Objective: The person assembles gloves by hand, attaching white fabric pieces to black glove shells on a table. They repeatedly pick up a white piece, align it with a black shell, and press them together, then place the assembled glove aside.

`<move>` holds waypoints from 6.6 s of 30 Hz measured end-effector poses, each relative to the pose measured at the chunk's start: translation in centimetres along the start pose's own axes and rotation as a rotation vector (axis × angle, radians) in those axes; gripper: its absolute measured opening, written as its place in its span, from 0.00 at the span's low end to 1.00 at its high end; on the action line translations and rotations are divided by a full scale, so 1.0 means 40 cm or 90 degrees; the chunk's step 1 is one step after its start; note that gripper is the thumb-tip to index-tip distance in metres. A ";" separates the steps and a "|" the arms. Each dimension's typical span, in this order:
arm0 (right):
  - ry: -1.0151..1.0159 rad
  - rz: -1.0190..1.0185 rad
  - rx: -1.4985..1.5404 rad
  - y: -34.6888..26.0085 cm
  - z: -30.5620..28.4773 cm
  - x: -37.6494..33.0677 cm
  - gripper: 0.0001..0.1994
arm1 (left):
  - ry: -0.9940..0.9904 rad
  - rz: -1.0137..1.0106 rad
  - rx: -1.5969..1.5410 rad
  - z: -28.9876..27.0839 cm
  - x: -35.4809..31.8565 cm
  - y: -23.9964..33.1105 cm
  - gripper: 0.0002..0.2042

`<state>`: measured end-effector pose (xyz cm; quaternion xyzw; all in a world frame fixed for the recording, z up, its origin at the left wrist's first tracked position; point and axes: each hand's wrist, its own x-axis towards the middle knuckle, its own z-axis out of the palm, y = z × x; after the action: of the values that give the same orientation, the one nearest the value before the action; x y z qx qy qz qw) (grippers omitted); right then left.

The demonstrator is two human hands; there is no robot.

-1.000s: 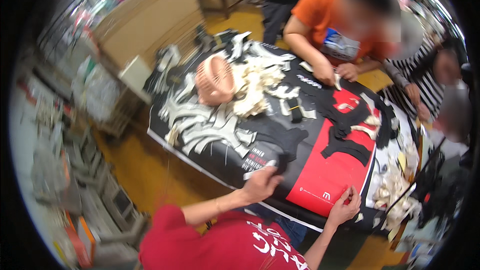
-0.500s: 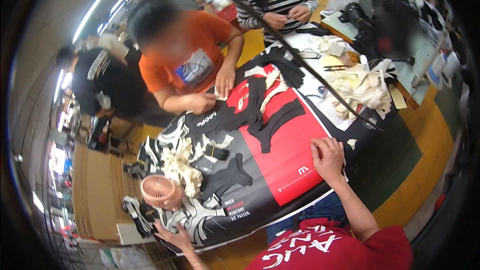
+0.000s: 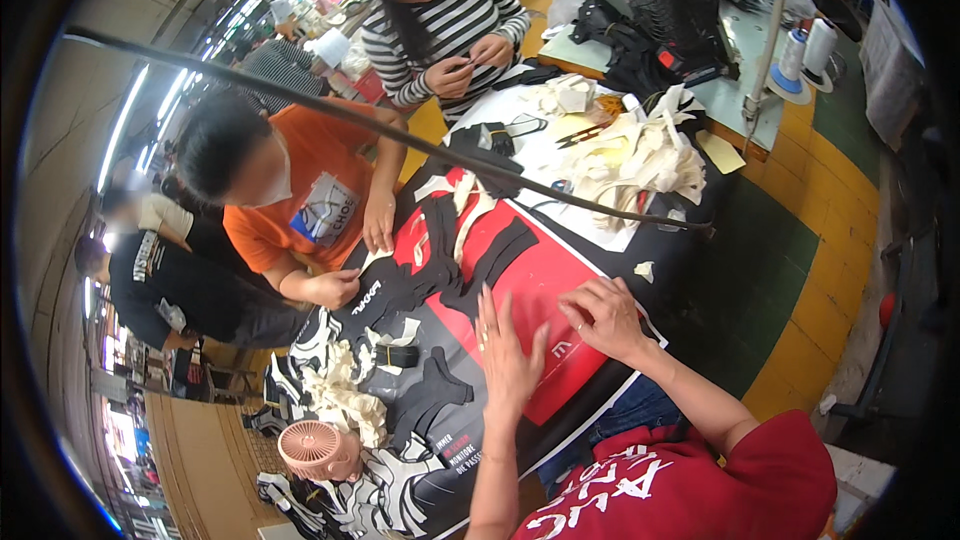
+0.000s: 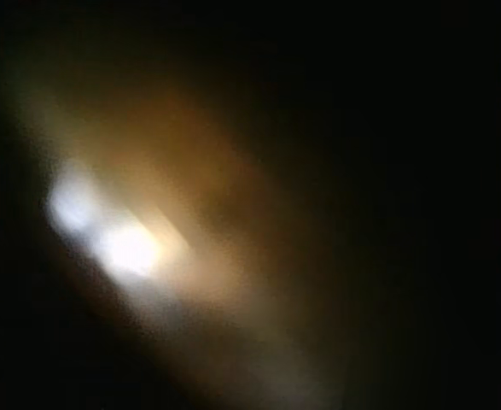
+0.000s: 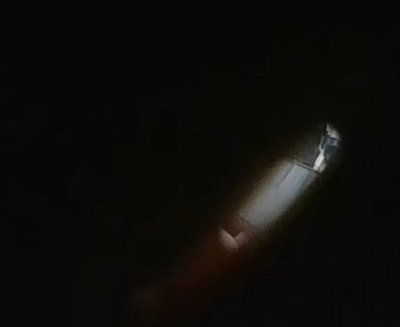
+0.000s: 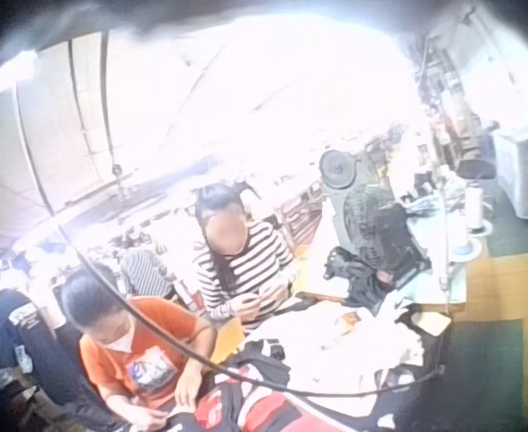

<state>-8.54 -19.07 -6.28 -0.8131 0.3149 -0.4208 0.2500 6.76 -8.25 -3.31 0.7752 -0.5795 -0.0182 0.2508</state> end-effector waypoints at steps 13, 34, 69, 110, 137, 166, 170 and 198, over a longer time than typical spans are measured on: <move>0.011 0.035 -0.271 0.189 -0.267 0.315 0.13 | -0.122 -0.016 0.057 0.038 -0.017 -0.052 0.35; -0.107 -0.082 -0.210 0.244 -0.244 0.320 0.09 | -0.018 0.016 0.040 0.012 -0.013 0.024 0.26; -0.239 0.275 0.475 0.277 -0.382 0.444 0.09 | 0.073 0.152 -0.170 0.206 0.388 0.257 0.36; -0.586 0.140 0.301 -0.093 -0.149 0.036 0.18 | -0.005 -0.346 -0.597 -0.084 -0.216 0.094 0.09; -0.765 0.267 0.225 -0.148 0.015 0.216 0.20 | -0.080 -0.172 -0.074 -0.039 -0.261 -0.011 0.30; -0.554 0.395 -0.035 -0.198 -0.077 0.371 0.11 | -0.004 -0.208 -0.002 -0.032 -0.217 -0.036 0.25; -0.689 -0.078 -0.096 -0.246 -0.178 0.376 0.14 | 0.032 -0.213 -0.063 -0.045 -0.166 -0.079 0.24; -0.784 0.320 0.266 -0.155 0.061 0.183 0.15 | 0.079 -0.202 -0.033 -0.024 -0.321 0.032 0.27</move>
<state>-1.33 -19.80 0.45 -0.7409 0.2068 0.1360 0.6243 1.70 3.52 -5.30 0.8500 -0.4324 -0.0245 0.2998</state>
